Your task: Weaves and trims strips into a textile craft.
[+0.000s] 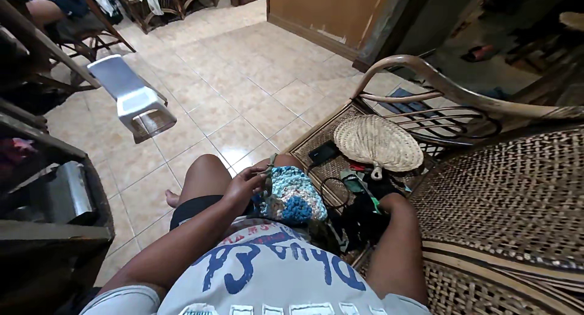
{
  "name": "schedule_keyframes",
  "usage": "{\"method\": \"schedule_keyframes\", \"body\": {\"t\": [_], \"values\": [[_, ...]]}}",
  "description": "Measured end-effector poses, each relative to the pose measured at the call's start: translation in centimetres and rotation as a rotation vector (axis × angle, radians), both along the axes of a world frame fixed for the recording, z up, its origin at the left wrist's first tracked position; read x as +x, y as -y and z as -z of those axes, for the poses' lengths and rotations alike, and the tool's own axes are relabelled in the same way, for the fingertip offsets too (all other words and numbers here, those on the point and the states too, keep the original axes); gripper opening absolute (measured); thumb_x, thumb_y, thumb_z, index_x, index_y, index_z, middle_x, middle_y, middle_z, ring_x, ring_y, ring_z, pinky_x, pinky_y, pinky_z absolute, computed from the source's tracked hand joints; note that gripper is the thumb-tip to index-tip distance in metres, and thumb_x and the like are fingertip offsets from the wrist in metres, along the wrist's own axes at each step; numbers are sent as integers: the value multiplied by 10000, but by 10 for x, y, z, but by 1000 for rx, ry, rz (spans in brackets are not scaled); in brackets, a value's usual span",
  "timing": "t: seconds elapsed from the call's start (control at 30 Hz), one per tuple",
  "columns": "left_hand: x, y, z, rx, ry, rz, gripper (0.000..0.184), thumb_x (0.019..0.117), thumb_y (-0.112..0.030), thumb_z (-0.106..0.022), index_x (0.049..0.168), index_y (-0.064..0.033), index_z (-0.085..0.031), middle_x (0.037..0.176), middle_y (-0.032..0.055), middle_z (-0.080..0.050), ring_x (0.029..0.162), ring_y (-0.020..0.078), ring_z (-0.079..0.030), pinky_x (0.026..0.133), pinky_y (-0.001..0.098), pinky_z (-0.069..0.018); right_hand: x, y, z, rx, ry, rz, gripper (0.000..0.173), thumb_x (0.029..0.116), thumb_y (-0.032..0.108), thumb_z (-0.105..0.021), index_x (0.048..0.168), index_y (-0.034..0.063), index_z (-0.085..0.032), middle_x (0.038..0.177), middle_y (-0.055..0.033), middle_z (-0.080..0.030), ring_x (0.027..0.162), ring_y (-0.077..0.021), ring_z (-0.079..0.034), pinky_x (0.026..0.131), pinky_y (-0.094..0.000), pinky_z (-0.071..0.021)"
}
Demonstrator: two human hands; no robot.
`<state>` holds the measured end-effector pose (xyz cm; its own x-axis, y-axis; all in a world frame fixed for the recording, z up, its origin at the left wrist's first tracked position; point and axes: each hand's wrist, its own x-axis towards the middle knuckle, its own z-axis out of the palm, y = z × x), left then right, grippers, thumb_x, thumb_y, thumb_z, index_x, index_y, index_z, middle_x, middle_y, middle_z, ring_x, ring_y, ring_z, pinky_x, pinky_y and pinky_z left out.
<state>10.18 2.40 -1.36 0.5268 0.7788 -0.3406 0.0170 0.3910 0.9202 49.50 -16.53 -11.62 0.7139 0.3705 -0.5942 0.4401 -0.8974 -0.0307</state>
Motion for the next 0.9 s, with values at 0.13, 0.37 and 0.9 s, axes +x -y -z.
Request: {"method": "schedule_keyframes", "body": {"t": [0.13, 0.37, 0.9], "values": [[-1, -2, 0, 10, 10, -6, 375, 976, 3, -626, 1323, 15, -485, 926, 73, -648, 787, 117, -657, 774, 286, -573, 12, 12, 3, 130, -115, -104, 313, 936, 85, -707, 1225, -35, -689, 1264, -315, -633, 1221, -472, -583, 1039, -646, -420], [1, -1, -1, 90, -35, -2, 450, 931, 54, -663, 1338, 34, -473, 921, 92, -685, 799, 124, -689, 798, 294, -588, -6, 0, -58, 421, -225, -283, 347, 954, 70, -695, 1275, -53, -644, 1176, -313, -651, 1079, -450, -629, 984, -628, -452], [2, 1, -2, 99, -68, -9, 452, 922, 37, -689, 1334, 18, -504, 948, 93, -689, 791, 115, -680, 760, 273, -580, -36, -14, -96, 594, 81, -193, 832, 764, 217, -920, 1429, -20, -480, 1217, -369, -608, 1144, -568, -581, 963, -739, -420]]}}
